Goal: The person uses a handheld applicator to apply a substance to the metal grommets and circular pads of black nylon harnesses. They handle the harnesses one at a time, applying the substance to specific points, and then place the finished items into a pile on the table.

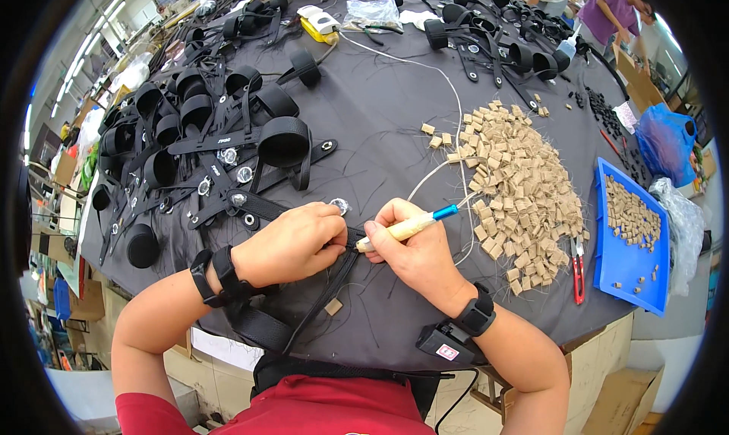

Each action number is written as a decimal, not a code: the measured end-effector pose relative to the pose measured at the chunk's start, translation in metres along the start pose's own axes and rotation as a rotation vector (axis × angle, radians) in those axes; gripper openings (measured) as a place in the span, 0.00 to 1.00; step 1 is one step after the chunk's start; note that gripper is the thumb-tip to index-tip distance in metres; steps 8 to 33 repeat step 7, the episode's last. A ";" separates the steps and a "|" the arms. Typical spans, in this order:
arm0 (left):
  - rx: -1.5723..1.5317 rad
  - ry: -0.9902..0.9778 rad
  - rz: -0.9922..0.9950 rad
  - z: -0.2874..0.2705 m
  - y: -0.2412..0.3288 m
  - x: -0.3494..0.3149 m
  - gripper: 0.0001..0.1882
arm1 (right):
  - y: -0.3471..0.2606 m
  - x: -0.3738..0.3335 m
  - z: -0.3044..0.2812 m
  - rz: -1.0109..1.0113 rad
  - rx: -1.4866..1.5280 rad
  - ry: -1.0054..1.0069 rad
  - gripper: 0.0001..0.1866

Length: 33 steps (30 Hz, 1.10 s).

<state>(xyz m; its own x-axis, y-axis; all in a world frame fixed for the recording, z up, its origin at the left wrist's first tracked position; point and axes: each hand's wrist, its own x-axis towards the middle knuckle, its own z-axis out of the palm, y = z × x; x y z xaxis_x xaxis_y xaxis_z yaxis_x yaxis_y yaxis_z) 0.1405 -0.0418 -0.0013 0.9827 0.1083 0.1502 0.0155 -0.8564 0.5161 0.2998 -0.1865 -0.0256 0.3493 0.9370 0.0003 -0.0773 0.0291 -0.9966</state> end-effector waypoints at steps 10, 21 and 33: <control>-0.043 -0.014 -0.023 0.001 -0.005 -0.002 0.07 | 0.001 0.000 0.000 0.005 -0.002 -0.019 0.08; -0.043 -0.014 -0.023 0.001 -0.005 -0.002 0.07 | 0.001 0.000 0.000 0.005 -0.002 -0.019 0.08; -0.043 -0.014 -0.023 0.001 -0.005 -0.002 0.07 | 0.001 0.000 0.000 0.005 -0.002 -0.019 0.08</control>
